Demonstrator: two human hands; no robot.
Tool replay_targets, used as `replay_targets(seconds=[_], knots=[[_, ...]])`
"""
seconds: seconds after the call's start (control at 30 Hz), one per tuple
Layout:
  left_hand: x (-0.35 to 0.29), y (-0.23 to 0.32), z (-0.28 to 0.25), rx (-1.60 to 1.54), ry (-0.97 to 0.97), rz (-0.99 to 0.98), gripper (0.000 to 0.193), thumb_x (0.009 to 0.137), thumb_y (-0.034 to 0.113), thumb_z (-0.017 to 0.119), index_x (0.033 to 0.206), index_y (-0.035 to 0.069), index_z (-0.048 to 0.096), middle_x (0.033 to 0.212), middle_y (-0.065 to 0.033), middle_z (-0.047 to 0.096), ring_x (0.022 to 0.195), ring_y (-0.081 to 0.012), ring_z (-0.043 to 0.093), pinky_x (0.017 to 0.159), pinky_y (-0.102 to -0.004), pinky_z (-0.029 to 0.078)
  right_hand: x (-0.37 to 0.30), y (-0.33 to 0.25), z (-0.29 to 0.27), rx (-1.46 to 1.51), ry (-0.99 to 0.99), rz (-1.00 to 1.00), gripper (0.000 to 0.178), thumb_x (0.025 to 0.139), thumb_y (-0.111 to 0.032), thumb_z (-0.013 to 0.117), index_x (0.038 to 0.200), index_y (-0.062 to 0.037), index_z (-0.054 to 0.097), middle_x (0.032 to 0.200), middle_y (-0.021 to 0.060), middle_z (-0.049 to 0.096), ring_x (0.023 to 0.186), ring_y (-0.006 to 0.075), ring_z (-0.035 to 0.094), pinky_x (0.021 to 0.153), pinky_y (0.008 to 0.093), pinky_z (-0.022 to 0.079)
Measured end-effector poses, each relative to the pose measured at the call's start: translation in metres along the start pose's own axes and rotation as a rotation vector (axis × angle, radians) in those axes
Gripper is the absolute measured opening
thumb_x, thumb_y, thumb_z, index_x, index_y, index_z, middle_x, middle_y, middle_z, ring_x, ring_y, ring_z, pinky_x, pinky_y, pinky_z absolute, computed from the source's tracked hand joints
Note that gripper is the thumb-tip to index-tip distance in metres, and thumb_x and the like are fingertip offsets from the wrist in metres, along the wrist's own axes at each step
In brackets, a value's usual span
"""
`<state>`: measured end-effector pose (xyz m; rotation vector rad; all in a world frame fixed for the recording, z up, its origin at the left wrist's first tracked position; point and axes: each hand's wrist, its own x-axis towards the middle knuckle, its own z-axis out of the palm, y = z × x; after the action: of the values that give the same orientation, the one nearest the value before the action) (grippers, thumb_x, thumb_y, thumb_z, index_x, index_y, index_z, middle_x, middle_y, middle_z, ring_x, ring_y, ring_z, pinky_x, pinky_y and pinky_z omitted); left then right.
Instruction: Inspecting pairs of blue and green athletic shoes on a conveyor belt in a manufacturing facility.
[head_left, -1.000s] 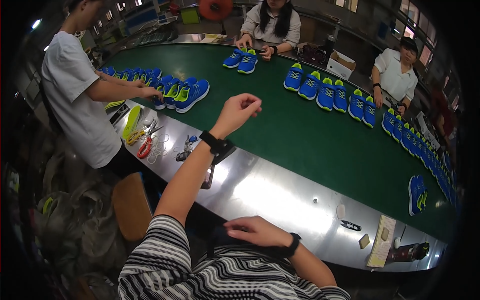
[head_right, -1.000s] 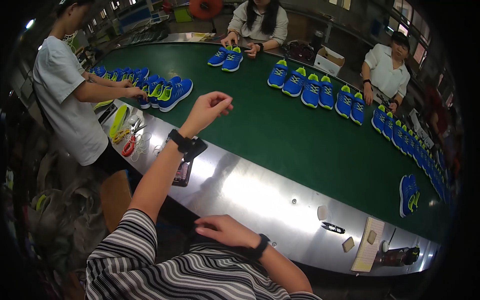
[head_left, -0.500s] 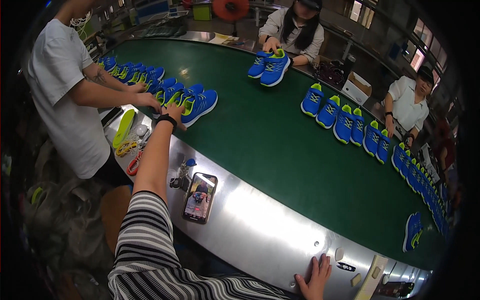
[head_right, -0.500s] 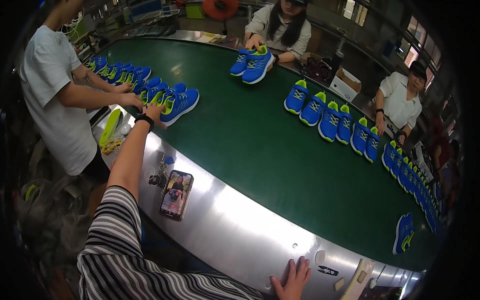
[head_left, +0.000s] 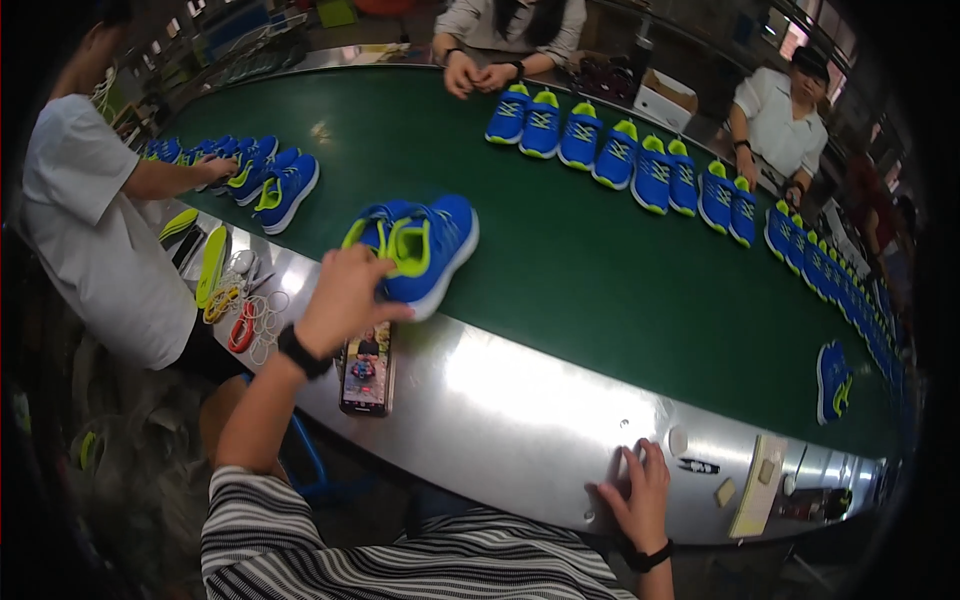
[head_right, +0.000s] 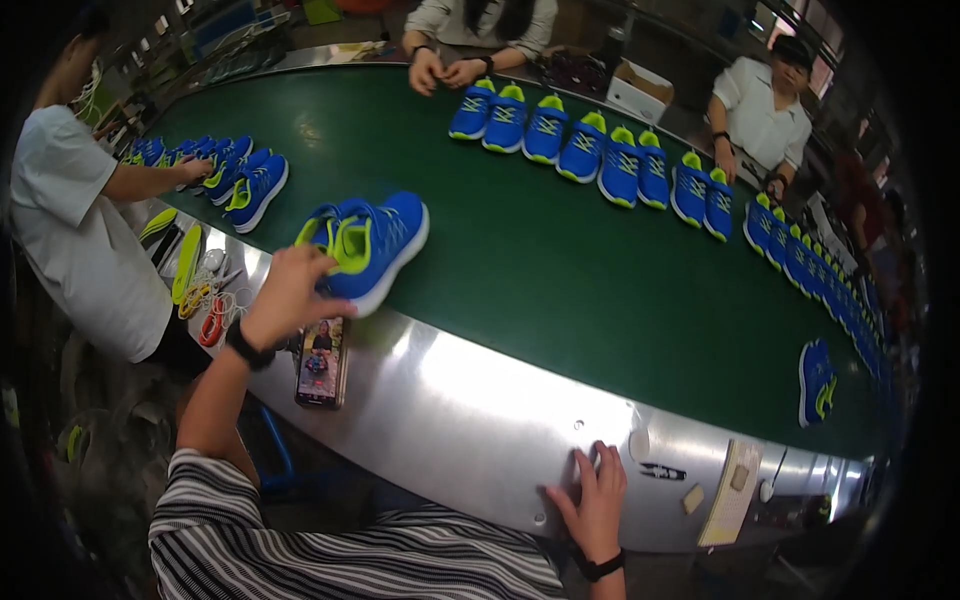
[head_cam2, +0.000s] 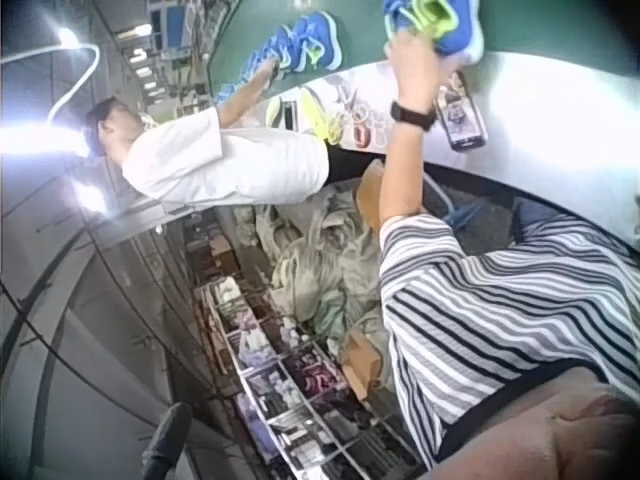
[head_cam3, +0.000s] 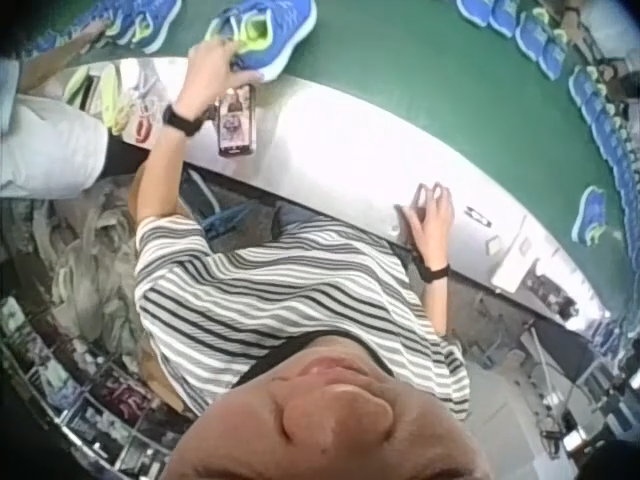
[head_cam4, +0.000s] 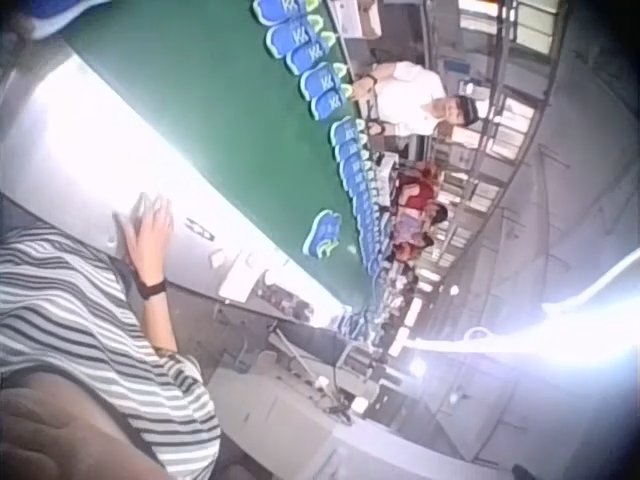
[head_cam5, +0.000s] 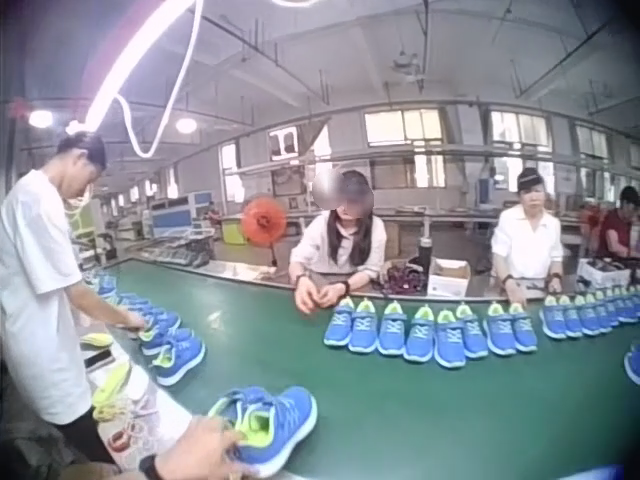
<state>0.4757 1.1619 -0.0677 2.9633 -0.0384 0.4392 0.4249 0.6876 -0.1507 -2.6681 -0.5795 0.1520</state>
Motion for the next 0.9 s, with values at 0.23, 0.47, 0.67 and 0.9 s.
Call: replay_targets(seconds=[0.23,0.47,0.67,0.9], knots=[[-0.106,0.166,0.028,-0.895,-0.205,-0.129,0.059,0.08,0.021,0.076,0.13,0.002,0.05,0.114,-0.0111,0.057,0.101,-0.0218,0.058,0.084,-0.0303,0.05,0.009,-0.033,0.014,0.598,0.291,0.121,0.068,0.082,-0.023,0.07,0.136,0.003,0.039,0.128,0.0216,0.046,0.121,0.0353,0.046,0.105,0.0407,0.034],[-0.12,0.21,0.09,-1.049,-0.45,-0.308,0.063,0.089,0.011,0.065,0.142,-0.002,0.034,0.113,-0.0132,0.056,0.1,-0.0157,0.056,0.081,-0.0271,0.05,-0.012,-0.014,0.013,0.632,0.143,0.222,0.067,0.082,-0.005,0.062,0.142,-0.0012,0.033,0.123,0.0151,0.049,0.11,0.0227,0.052,0.094,0.0345,0.044],[-0.124,0.182,0.108,-1.615,-0.528,-0.376,0.065,0.086,0.002,0.056,0.145,0.001,0.028,0.13,-0.0108,0.051,0.115,-0.0182,0.054,0.096,-0.0303,0.044,-0.019,0.007,0.032,1.477,0.117,0.241,0.068,0.082,0.009,0.049,0.145,-0.0066,0.026,0.123,0.0087,0.052,0.111,0.0173,0.055,0.091,0.0307,0.048],[-0.137,0.188,0.107,-1.949,-0.525,-0.687,0.077,0.075,-0.005,0.047,0.148,0.006,0.025,0.135,-0.0104,0.048,0.12,-0.0207,0.052,0.101,-0.0332,0.043,-0.015,-0.022,0.035,1.712,0.036,0.436,0.064,0.085,0.006,0.046,0.145,-0.0094,0.027,0.127,0.0088,0.052,0.112,0.0174,0.056,0.094,0.031,0.047]])
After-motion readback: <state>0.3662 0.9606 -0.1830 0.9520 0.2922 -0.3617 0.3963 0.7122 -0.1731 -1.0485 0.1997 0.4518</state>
